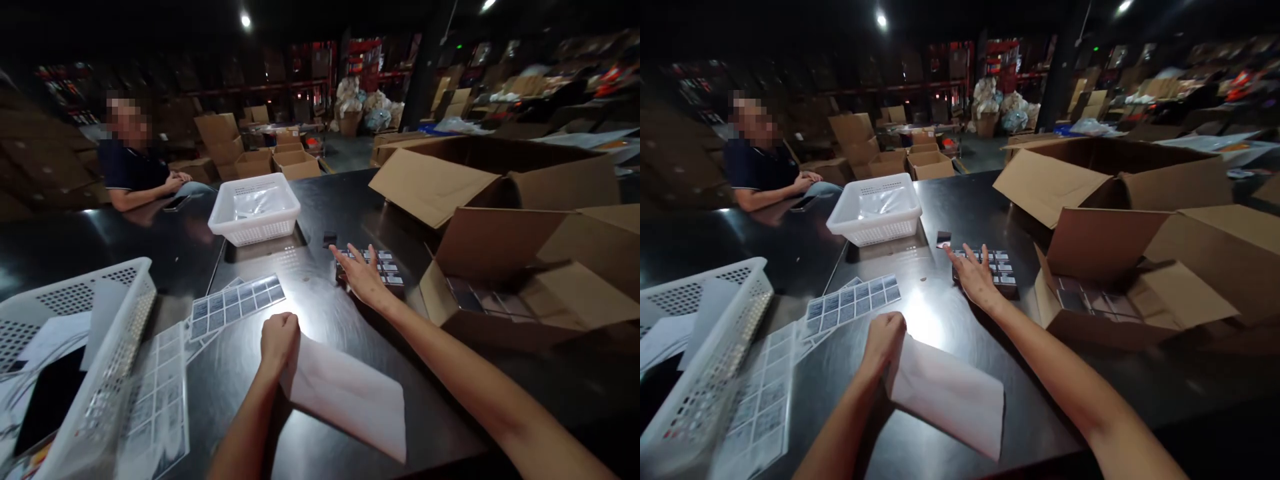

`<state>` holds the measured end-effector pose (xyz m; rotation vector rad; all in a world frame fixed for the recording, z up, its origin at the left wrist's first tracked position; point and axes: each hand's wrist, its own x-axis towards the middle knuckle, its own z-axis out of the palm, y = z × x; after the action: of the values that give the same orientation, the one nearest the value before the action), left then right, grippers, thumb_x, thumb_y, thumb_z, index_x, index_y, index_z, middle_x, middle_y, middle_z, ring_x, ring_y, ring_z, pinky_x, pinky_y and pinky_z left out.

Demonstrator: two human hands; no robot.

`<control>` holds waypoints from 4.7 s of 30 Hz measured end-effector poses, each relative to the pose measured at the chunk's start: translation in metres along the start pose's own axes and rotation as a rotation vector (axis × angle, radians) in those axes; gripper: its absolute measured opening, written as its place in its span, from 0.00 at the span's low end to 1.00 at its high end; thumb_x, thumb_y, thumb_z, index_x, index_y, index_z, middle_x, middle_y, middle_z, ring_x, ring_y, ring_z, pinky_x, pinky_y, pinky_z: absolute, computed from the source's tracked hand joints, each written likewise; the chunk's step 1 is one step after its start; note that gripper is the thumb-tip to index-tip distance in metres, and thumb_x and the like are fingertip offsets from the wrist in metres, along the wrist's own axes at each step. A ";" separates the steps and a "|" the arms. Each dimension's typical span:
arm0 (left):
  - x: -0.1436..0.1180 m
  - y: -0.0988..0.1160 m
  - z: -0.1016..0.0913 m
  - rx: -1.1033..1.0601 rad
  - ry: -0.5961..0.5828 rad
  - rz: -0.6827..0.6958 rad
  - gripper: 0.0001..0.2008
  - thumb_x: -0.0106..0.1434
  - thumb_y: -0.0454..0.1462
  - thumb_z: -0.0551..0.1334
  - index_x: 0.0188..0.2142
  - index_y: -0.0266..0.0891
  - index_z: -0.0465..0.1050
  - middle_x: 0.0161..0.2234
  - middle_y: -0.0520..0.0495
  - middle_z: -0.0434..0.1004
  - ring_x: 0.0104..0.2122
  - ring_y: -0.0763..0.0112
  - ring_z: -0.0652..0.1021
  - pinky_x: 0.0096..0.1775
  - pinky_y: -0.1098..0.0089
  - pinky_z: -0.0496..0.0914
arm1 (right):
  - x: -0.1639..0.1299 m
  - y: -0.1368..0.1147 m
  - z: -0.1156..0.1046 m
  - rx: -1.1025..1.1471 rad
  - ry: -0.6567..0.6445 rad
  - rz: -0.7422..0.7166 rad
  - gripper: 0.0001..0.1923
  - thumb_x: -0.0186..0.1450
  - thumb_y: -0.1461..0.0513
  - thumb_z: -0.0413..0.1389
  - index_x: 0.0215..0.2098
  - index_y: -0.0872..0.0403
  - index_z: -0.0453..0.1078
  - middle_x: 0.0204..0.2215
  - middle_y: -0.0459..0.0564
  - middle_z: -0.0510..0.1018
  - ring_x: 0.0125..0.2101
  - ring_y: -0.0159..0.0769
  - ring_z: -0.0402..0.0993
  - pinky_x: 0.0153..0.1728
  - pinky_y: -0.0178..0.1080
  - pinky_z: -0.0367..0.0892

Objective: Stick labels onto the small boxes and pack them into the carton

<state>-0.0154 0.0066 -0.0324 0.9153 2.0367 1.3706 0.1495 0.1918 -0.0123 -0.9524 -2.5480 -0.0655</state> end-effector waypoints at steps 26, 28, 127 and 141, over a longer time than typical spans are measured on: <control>-0.028 0.017 0.010 0.128 -0.037 0.546 0.21 0.51 0.43 0.74 0.44 0.42 0.77 0.45 0.43 0.80 0.42 0.61 0.80 0.28 0.73 0.68 | -0.075 -0.041 -0.069 1.496 -0.103 0.229 0.11 0.65 0.56 0.61 0.42 0.51 0.69 0.32 0.45 0.76 0.34 0.33 0.76 0.42 0.39 0.73; -0.028 0.016 0.011 0.165 -0.049 0.592 0.21 0.51 0.42 0.74 0.44 0.42 0.76 0.44 0.43 0.80 0.42 0.61 0.80 0.28 0.73 0.69 | -0.077 -0.043 -0.065 1.478 -0.160 0.294 0.18 0.62 0.58 0.63 0.49 0.50 0.66 0.31 0.43 0.75 0.35 0.32 0.75 0.42 0.39 0.72; -0.012 0.017 0.011 -0.420 -0.030 0.083 0.29 0.48 0.38 0.72 0.49 0.43 0.66 0.48 0.46 0.78 0.32 0.74 0.78 0.34 0.72 0.72 | -0.093 -0.076 -0.081 1.361 0.180 0.005 0.06 0.67 0.57 0.60 0.34 0.49 0.70 0.36 0.49 0.79 0.43 0.39 0.77 0.47 0.43 0.72; -0.040 0.018 0.026 -0.456 -0.357 0.055 0.28 0.50 0.37 0.73 0.46 0.49 0.62 0.60 0.41 0.73 0.43 0.63 0.82 0.34 0.69 0.76 | -0.081 -0.043 -0.077 1.658 -0.280 0.530 0.35 0.52 0.61 0.71 0.51 0.49 0.58 0.27 0.37 0.76 0.26 0.28 0.69 0.28 0.32 0.62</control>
<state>0.0331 -0.0039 -0.0229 0.9302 1.3687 1.4907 0.2052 0.0947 0.0296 -0.7572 -1.4671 1.9898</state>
